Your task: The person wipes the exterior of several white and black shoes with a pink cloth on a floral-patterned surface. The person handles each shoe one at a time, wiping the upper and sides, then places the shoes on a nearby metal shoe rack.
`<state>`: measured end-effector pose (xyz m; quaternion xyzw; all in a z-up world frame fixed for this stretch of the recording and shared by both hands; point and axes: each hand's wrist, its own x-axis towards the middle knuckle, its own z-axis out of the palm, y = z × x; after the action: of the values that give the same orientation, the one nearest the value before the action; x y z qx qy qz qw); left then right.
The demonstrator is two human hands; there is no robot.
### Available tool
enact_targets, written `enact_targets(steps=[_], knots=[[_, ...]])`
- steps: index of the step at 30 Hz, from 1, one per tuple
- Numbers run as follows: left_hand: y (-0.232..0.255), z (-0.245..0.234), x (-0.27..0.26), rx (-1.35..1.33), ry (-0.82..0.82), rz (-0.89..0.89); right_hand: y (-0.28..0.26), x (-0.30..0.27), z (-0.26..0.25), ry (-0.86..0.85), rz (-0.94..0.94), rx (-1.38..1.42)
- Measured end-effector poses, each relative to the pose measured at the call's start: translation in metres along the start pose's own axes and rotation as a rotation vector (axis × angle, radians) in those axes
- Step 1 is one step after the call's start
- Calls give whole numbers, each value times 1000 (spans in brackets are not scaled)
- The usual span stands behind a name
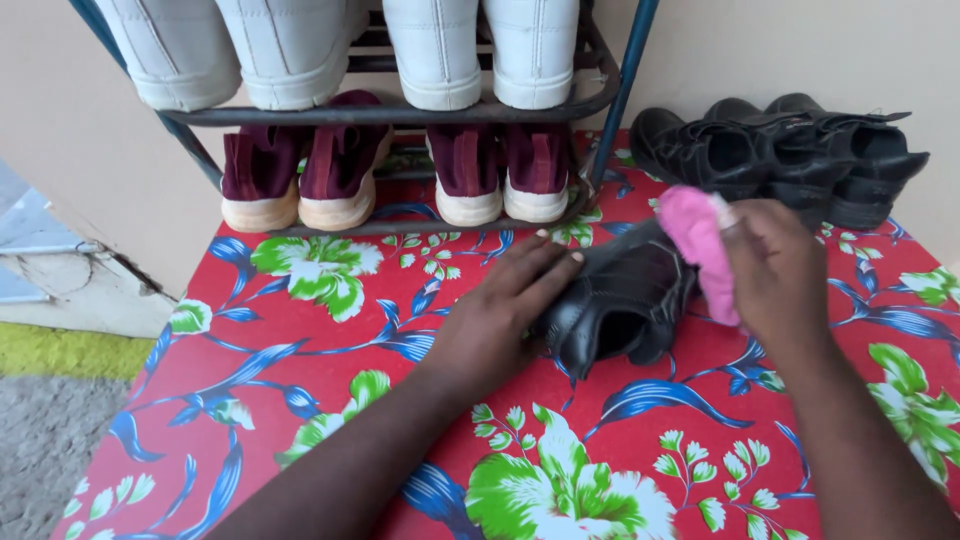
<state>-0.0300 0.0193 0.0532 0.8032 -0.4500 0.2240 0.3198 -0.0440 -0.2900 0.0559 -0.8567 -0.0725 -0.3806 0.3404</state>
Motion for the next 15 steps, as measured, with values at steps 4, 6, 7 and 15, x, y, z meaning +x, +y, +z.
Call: enact_targets(steps=[4,6,7,15], knots=[[3,0,-1,145,31,136,-37,-6,4,-162,-85,131],[4,1,-2,224,46,153,-53,-9,5,-222,-227,140],[4,1,-3,265,54,159,-59,-9,5,-253,-299,146],[6,-2,-1,247,67,67,-59,0,1,-309,-415,12]])
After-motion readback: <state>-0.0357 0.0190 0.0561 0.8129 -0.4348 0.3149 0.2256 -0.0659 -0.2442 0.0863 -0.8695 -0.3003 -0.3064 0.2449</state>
